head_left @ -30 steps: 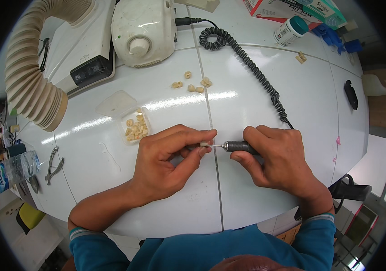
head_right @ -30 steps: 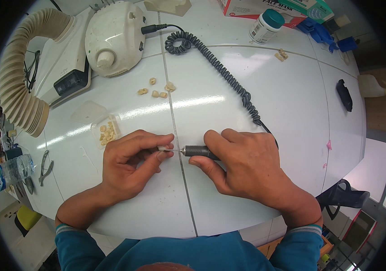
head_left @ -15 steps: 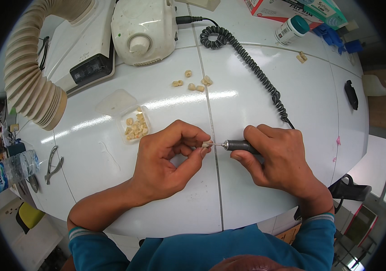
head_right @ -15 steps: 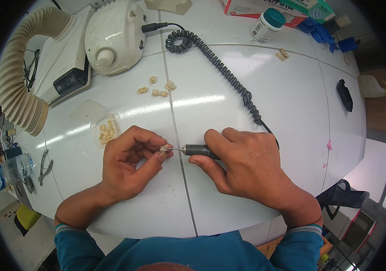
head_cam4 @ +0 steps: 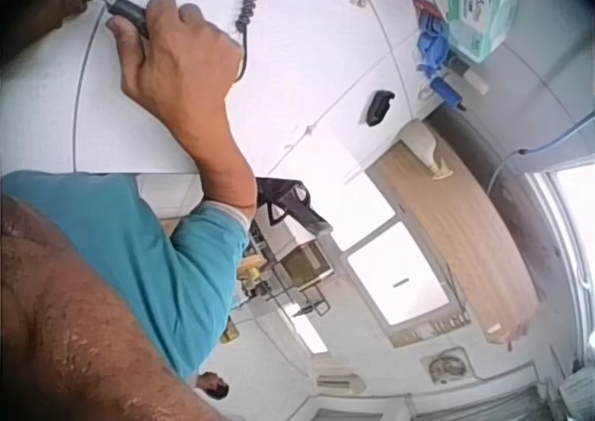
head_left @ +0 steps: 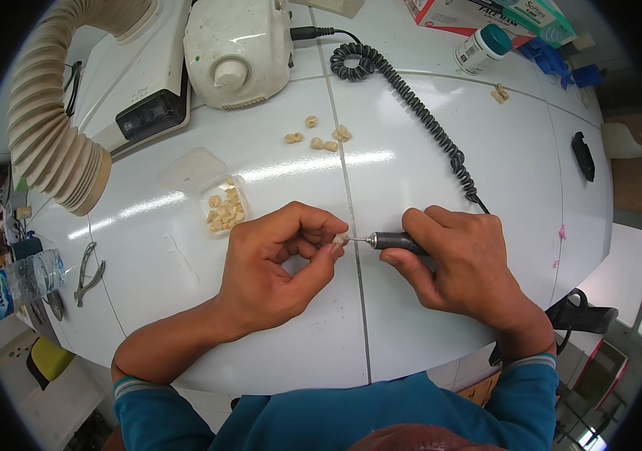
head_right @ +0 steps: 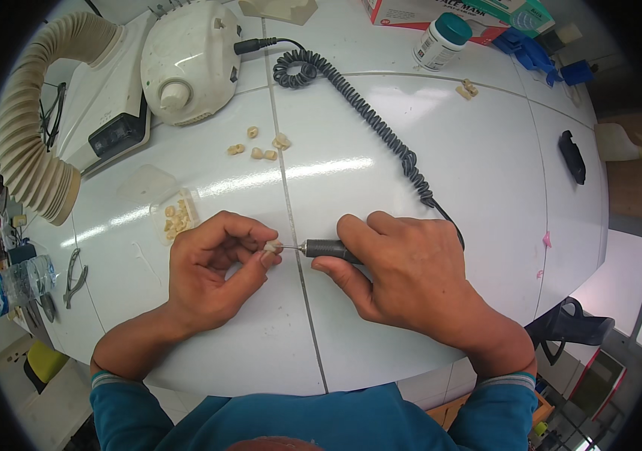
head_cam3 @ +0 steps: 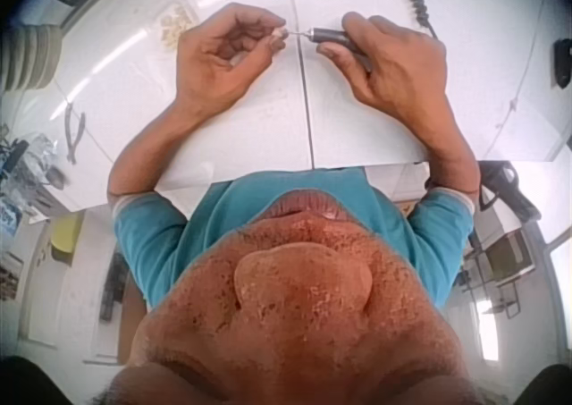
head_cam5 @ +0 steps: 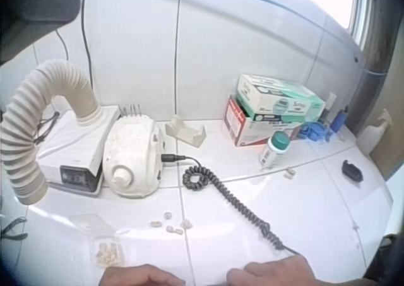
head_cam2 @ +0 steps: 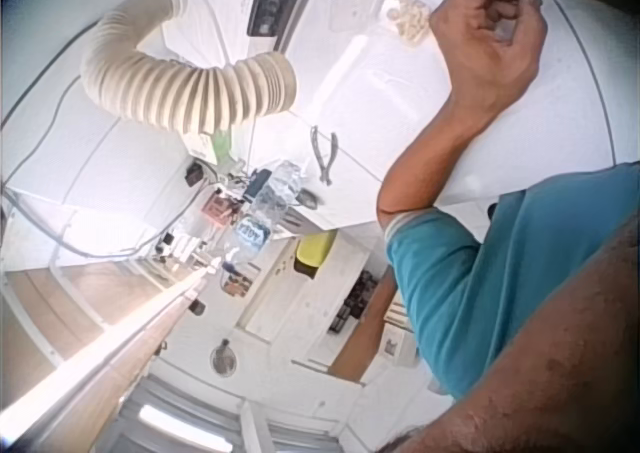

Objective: The person picks up a dental crown and a rotary tool, then grinds the dental crown using the rotary tool.

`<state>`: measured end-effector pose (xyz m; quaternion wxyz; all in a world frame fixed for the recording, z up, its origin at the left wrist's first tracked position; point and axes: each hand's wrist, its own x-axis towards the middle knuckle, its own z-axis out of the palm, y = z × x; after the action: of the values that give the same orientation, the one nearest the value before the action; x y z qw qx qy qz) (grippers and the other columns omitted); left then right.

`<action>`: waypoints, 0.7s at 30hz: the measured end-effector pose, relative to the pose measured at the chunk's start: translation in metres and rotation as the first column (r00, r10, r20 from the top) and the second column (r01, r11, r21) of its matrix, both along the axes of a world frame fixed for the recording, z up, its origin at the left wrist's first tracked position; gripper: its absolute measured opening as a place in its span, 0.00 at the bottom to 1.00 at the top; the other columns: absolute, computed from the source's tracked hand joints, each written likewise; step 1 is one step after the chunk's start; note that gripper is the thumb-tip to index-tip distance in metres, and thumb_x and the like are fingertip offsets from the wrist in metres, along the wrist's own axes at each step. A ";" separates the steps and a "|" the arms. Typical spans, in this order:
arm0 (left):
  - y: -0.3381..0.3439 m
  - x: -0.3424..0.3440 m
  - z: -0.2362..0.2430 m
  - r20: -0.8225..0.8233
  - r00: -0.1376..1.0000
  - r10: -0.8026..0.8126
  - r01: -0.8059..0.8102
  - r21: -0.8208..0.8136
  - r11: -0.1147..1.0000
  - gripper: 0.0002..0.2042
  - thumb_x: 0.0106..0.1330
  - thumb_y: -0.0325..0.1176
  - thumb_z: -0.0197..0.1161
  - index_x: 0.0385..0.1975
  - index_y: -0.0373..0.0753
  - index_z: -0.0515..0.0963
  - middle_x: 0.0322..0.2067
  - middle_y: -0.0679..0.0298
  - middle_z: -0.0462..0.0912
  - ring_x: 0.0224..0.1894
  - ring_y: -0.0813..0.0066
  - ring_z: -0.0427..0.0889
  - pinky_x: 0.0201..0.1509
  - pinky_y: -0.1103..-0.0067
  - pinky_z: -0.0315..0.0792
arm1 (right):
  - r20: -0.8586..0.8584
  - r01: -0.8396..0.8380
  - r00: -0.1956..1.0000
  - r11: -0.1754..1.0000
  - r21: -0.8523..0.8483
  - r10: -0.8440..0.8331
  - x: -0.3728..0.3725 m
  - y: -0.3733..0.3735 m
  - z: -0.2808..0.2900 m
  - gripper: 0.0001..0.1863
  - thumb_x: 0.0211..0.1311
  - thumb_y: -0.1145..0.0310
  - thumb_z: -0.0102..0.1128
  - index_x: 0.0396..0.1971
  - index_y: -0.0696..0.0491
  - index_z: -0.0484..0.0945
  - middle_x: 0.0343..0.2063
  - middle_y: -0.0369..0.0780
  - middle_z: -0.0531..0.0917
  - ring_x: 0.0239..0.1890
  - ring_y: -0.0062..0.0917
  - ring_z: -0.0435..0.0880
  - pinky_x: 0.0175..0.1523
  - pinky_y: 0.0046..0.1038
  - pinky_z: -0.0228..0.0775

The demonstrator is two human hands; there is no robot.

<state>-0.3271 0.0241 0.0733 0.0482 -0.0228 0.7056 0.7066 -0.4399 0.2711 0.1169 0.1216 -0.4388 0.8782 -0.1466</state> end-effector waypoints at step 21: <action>0.000 0.000 0.006 0.037 0.999 -0.018 0.020 -0.054 0.998 0.10 0.76 0.16 0.65 0.54 0.26 0.82 0.45 0.57 0.91 0.48 0.75 0.93 0.51 0.82 0.86 | 0.017 0.002 1.000 1.000 -0.008 -0.002 -0.002 0.002 0.000 0.21 0.73 0.48 0.72 0.31 0.52 0.81 0.17 0.38 0.78 0.14 0.35 0.79 0.21 0.38 0.64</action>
<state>-0.3272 0.0240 0.0795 0.0670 -0.0304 0.7237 0.6862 -0.4418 0.2732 0.1165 0.1269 -0.4373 0.8769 -0.1540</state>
